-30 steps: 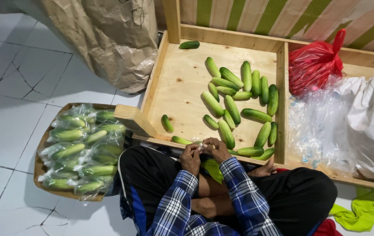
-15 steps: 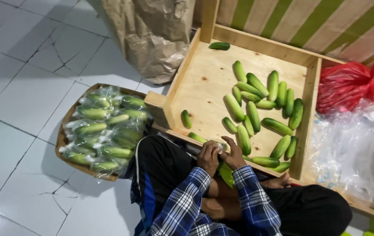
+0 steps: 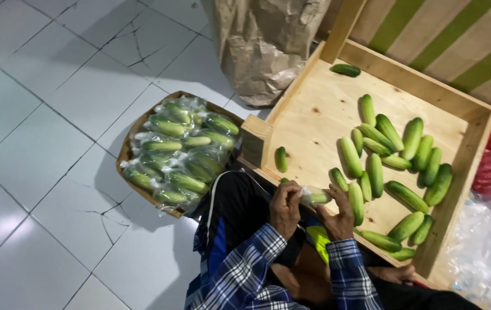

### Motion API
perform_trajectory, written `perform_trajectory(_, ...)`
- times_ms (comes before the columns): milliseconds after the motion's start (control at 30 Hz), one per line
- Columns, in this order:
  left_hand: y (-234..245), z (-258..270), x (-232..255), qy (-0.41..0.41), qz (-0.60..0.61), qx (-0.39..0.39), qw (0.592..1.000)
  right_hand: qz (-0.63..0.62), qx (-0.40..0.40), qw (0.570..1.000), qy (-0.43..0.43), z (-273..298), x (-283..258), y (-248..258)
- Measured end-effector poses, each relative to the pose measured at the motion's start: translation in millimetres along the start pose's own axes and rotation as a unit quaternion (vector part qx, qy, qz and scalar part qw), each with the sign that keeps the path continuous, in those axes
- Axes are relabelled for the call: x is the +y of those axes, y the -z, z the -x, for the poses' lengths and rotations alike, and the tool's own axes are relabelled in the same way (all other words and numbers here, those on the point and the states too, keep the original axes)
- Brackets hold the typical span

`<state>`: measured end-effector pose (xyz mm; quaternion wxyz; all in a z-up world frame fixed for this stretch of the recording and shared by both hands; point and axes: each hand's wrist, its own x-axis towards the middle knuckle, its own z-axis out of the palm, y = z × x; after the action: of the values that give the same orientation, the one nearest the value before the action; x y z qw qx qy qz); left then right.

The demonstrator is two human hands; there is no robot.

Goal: The person sorts cucumbers by hand and places them into small plastic bags.

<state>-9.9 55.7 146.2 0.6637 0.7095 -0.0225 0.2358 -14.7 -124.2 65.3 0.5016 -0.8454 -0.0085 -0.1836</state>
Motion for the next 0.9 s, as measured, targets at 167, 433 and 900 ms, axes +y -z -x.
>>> perform_trajectory(167, 38.3, -17.3, -2.1, 0.096, 0.05, 0.066, 0.992, -0.256, -0.052, 0.958, -0.121, -4.0, -20.0, -39.2)
perform_trajectory(433, 116.8, -82.7, -4.9, 0.241, 0.106, 0.192, 0.945, -0.367, -0.067, 0.913, -0.166, -26.1, -124.2, -122.3)
perform_trajectory(900, 195.9, -174.9, -145.5, 0.278, 0.115, 0.389, 0.871, -0.155, -0.189, 0.97, 0.013, -60.2, -224.4, -201.0)
